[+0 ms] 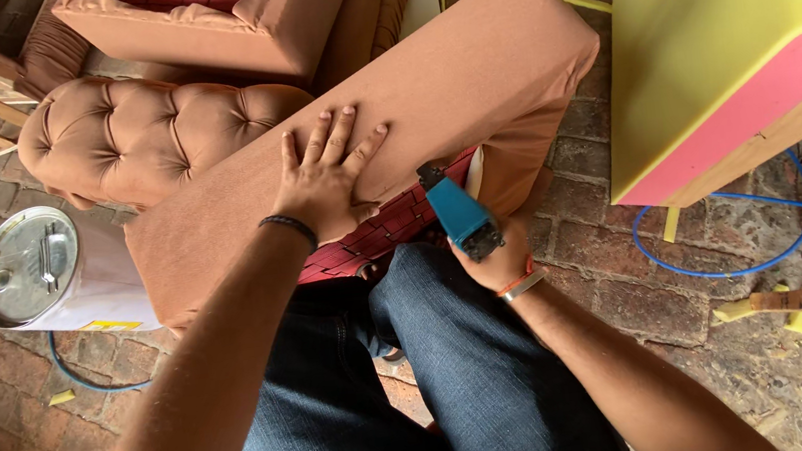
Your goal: The person is upholstering a rectangular furniture piece by stretching and securing brown fabric over it. They use a pneumatic staple gun to attach the fabric to the underside of the frame, repeatedly pulling the material taut and stapling it in place.
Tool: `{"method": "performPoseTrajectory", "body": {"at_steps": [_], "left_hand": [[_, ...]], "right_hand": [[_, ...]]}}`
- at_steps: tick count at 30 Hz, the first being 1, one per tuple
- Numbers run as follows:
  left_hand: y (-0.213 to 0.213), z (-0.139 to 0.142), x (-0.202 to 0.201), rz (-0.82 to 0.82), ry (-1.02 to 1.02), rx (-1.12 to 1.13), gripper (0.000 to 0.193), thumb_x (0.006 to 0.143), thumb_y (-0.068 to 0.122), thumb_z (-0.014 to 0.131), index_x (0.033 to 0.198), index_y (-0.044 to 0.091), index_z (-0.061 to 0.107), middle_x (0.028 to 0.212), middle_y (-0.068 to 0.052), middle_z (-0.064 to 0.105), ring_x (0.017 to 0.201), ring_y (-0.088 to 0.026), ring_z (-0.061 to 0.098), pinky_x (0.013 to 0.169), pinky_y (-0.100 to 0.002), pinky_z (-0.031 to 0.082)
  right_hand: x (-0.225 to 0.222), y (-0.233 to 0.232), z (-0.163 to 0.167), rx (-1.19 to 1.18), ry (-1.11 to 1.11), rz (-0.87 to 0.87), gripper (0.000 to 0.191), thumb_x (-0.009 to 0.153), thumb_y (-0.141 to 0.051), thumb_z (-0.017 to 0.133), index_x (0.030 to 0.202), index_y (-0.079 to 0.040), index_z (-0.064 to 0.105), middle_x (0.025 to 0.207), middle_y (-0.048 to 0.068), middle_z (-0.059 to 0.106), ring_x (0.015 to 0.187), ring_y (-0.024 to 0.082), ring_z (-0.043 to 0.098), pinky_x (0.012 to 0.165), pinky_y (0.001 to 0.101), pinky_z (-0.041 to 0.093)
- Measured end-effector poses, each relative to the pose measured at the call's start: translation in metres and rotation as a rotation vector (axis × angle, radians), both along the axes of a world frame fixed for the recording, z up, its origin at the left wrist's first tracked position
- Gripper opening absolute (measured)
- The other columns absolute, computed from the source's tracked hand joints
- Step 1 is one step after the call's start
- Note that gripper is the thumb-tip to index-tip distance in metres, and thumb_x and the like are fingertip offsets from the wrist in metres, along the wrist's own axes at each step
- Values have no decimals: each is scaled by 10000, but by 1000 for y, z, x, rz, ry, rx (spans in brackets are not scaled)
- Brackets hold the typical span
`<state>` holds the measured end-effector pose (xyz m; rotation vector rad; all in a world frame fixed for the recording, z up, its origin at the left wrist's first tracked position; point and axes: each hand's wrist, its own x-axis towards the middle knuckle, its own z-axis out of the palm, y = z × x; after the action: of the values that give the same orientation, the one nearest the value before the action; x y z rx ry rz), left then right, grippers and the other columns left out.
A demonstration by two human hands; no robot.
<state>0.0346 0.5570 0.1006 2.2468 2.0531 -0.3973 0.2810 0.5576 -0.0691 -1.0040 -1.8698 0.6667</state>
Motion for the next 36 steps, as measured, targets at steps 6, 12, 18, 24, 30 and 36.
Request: {"method": "performPoseTrajectory", "body": {"at_steps": [6,12,18,24,30,36], "left_hand": [[10,-2,9,48,77,-80,1180,815,546,776,1622,388,-69,1708,-116,-114,1572,-342,-47,1204,-690,58],[6,7,9,48,85,-99,1223,787,524,809,1621,385,-75,1715,-111,-121,1580,-330,-57,1218,-683,54],[8,4,11,54,75,-74,1217,776,548,807,1615,406,-63,1712,-88,-119,1575,-308,-62,1228,-670,48],[6,6,9,65,71,-83,1221,775,539,815,1617,401,-58,1714,-86,-118,1581,-310,-62,1224,-668,55],[3,6,7,36,43,-43,1205,780,514,820,1622,392,-34,1718,-90,-88,1580,-318,-28,1222,-677,70],[2,4,3,44,22,-33,1187,775,505,828,1617,404,-3,1715,-83,-74,1578,-313,-15,1218,-671,64]], "right_hand": [[-9,-1,0,28,-30,60,403,773,-234,812,1110,-47,695,767,114,741,694,286,752,629,397,618],[-16,1,-10,50,-29,58,388,771,-236,812,1096,-52,705,760,114,734,680,288,738,614,401,614],[14,12,-16,-20,-38,-36,201,830,-242,813,876,-107,673,709,62,725,650,229,746,581,383,598],[27,13,15,178,-87,60,239,792,-183,780,1006,-109,702,779,70,734,683,253,735,611,377,602],[-4,4,23,150,-214,31,408,722,-202,828,1110,-116,738,772,96,744,655,291,726,585,388,590],[42,9,15,-33,-49,-4,232,845,-204,821,1033,-122,712,808,51,750,703,163,744,620,314,616]]}}
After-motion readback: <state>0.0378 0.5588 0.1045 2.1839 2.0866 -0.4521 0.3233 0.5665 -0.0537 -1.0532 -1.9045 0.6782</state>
